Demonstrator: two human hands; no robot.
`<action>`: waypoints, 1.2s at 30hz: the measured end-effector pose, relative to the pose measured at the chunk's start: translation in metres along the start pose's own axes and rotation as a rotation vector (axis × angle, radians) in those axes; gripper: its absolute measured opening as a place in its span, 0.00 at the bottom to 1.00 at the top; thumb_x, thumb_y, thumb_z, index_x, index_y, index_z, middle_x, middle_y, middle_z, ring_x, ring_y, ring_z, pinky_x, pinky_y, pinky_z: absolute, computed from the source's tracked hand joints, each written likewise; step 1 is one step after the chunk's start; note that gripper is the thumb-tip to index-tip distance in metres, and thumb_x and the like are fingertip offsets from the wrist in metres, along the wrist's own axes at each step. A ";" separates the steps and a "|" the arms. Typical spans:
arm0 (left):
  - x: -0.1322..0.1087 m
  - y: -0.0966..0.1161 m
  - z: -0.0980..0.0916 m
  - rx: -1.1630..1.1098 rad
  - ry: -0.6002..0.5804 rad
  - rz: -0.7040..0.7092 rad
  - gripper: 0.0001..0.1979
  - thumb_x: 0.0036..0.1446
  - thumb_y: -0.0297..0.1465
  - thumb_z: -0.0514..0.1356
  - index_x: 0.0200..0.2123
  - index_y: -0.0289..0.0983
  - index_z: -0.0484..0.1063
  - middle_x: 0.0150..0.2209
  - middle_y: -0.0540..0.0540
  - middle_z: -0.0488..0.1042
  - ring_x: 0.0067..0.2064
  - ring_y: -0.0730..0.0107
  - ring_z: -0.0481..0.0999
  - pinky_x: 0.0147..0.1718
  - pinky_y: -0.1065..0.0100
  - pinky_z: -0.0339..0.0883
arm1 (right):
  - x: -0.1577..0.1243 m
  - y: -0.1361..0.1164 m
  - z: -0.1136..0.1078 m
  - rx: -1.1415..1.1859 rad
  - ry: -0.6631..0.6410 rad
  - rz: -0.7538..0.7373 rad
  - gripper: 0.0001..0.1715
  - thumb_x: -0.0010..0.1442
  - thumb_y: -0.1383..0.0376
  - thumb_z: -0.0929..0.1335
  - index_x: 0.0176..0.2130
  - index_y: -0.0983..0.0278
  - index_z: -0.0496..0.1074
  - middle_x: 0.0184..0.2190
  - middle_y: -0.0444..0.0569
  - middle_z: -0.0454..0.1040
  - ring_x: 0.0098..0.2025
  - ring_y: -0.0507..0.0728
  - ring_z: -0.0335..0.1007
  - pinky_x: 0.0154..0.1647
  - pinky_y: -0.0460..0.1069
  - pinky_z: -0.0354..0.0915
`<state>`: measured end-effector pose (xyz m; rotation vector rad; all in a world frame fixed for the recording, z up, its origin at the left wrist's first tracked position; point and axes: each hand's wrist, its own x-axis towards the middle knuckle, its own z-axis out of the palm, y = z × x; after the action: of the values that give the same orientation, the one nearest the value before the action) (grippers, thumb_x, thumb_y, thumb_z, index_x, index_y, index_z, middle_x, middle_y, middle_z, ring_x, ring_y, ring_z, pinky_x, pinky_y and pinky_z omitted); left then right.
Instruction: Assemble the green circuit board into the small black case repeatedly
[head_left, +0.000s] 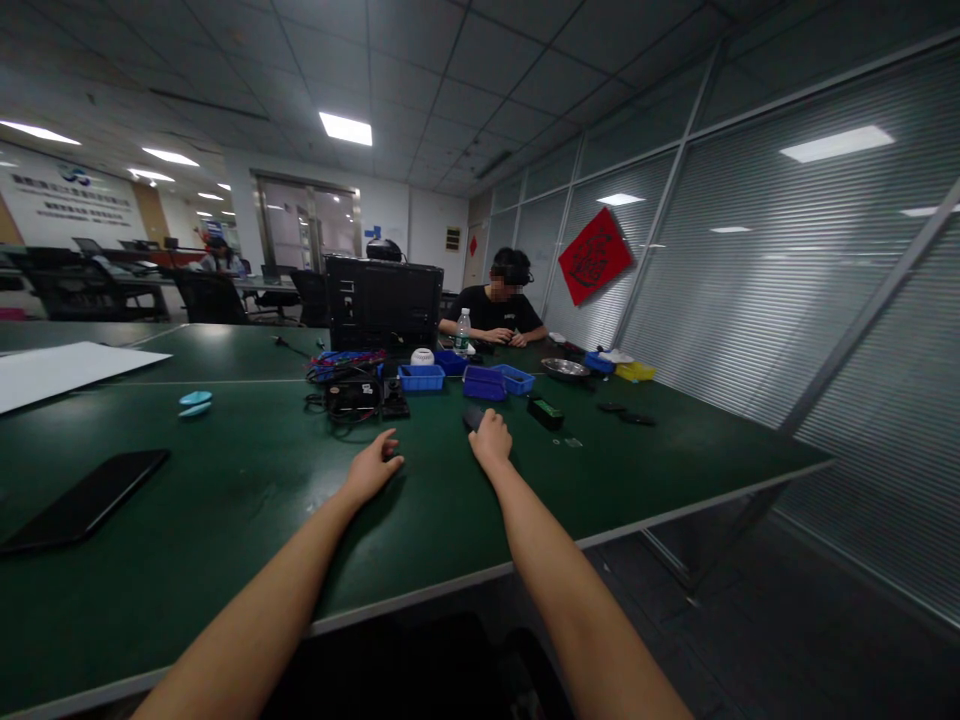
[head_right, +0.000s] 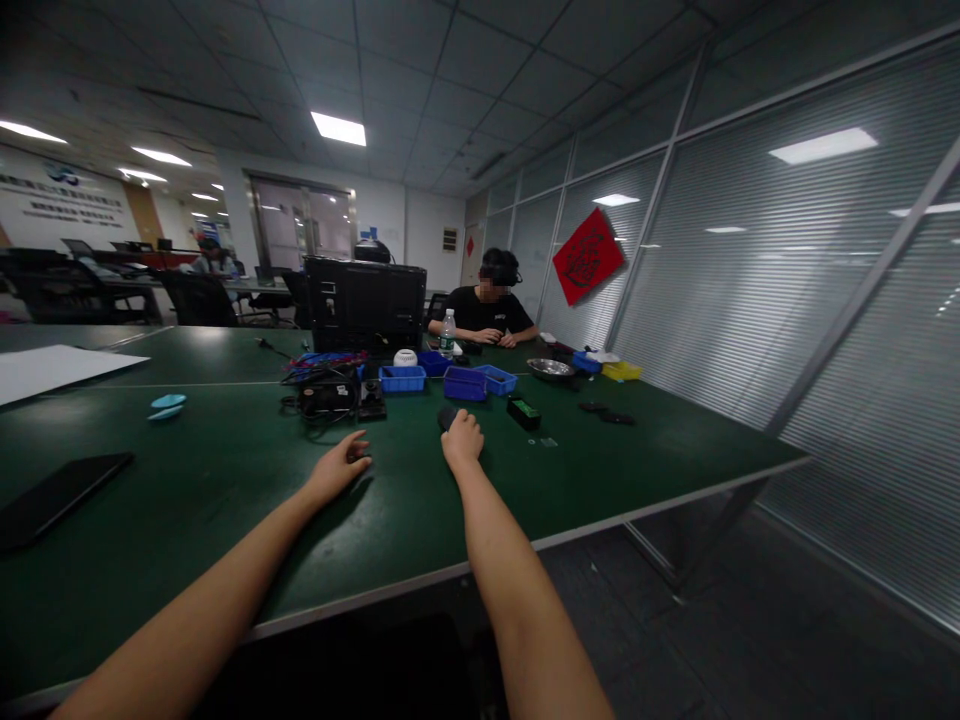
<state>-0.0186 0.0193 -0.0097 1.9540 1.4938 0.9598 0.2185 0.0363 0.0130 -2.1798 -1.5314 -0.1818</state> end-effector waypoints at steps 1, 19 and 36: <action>0.000 0.000 0.000 0.001 -0.001 0.000 0.29 0.48 0.33 0.57 0.55 0.39 0.56 0.48 0.46 0.70 0.47 0.69 0.70 0.46 0.69 0.63 | -0.001 -0.001 0.001 -0.026 0.014 -0.041 0.22 0.52 0.64 0.64 0.47 0.65 0.57 0.44 0.59 0.63 0.44 0.61 0.63 0.38 0.52 0.60; 0.000 -0.001 0.000 -0.006 0.006 0.009 0.29 0.48 0.33 0.57 0.55 0.38 0.56 0.47 0.45 0.71 0.46 0.69 0.71 0.46 0.69 0.63 | -0.002 -0.008 -0.002 0.242 -0.142 0.051 0.33 0.55 0.48 0.58 0.52 0.68 0.60 0.46 0.60 0.65 0.48 0.63 0.60 0.43 0.54 0.58; -0.002 0.005 -0.003 0.017 0.050 0.000 0.26 0.51 0.38 0.54 0.53 0.37 0.59 0.45 0.44 0.72 0.44 0.69 0.72 0.44 0.69 0.64 | -0.004 -0.018 0.018 0.823 -0.330 -0.292 0.14 0.55 0.61 0.61 0.34 0.66 0.72 0.29 0.47 0.72 0.26 0.50 0.66 0.28 0.44 0.60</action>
<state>-0.0186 0.0157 -0.0048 1.9552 1.5342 1.0065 0.1974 0.0453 0.0009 -1.3713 -1.6829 0.6389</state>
